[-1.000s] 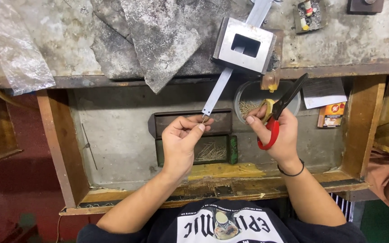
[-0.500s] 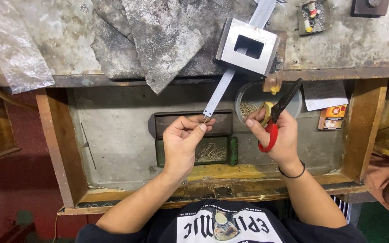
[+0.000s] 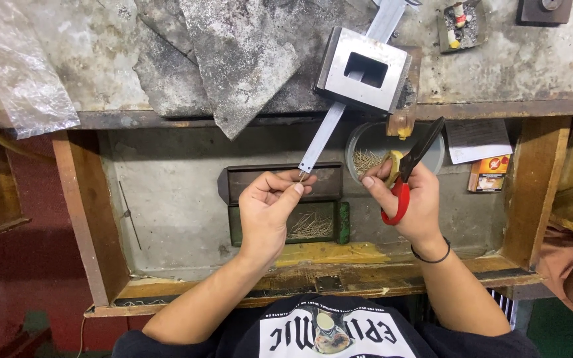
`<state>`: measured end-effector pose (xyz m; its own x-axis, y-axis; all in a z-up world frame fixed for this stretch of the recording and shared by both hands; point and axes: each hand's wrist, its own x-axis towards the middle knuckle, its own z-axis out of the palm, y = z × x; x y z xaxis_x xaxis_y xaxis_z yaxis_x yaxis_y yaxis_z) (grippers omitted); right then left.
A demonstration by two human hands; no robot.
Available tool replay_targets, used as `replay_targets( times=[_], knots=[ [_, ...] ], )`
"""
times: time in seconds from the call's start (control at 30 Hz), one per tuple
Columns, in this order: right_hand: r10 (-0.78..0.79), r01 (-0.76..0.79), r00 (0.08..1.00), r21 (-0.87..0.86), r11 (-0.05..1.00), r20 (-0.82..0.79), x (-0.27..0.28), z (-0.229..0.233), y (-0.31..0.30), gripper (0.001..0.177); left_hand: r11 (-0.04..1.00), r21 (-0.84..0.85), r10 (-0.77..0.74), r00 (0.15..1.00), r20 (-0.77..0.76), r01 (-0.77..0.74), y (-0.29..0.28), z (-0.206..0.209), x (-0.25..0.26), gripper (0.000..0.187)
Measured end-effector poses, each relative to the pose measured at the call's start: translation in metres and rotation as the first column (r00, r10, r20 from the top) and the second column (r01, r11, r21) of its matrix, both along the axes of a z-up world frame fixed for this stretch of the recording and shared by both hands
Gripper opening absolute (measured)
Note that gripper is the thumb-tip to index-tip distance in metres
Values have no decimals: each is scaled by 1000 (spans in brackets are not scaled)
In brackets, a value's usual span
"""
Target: Cutting thin metal wire into small, uniform segments using scissors at a jewelry workbench.
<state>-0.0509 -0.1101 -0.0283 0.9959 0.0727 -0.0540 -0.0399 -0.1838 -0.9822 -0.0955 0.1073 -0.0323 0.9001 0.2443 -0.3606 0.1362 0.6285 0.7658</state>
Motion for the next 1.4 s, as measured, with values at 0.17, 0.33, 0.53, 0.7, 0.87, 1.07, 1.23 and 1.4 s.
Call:
replay_targets(
  times=[0.17, 0.33, 0.53, 0.7, 0.87, 1.07, 1.23, 1.4],
  knots=[
    [4, -4, 1000, -7, 1000, 0, 0, -1, -1, 24, 1000, 0, -8, 1000, -9, 8, 1, 3, 1, 10],
    [10, -9, 1000, -20, 1000, 7, 0, -2, -1, 24, 1000, -2, -15, 1000, -15, 15, 2, 4, 2, 10],
    [16, -16, 1000, -14, 1000, -9, 0, -2, -2, 24, 1000, 5, -18, 1000, -20, 18, 2, 6, 2, 9],
    [17, -17, 1000, -18, 1000, -4, -1, -1, -2, 24, 1000, 11, -18, 1000, -21, 19, 3, 7, 2, 10],
    [30, -31, 999, -37, 999, -13, 0, -3, -4, 23, 1000, 12, -23, 999, -27, 24, 3, 7, 3, 9],
    [134, -136, 990, -53, 989, -41, 1, 2, -11, 21, 999, 19, -28, 999, -30, 29, 4, 8, 4, 9],
    [363, -378, 923, -140, 915, -126, 15, 28, -13, 24, 999, 28, -38, 999, -25, 38, 5, 7, 4, 9],
    [390, -446, 886, -232, 864, -251, 18, 31, -20, 20, 999, 10, -41, 999, -22, 42, 5, 7, 4, 9]
  ],
)
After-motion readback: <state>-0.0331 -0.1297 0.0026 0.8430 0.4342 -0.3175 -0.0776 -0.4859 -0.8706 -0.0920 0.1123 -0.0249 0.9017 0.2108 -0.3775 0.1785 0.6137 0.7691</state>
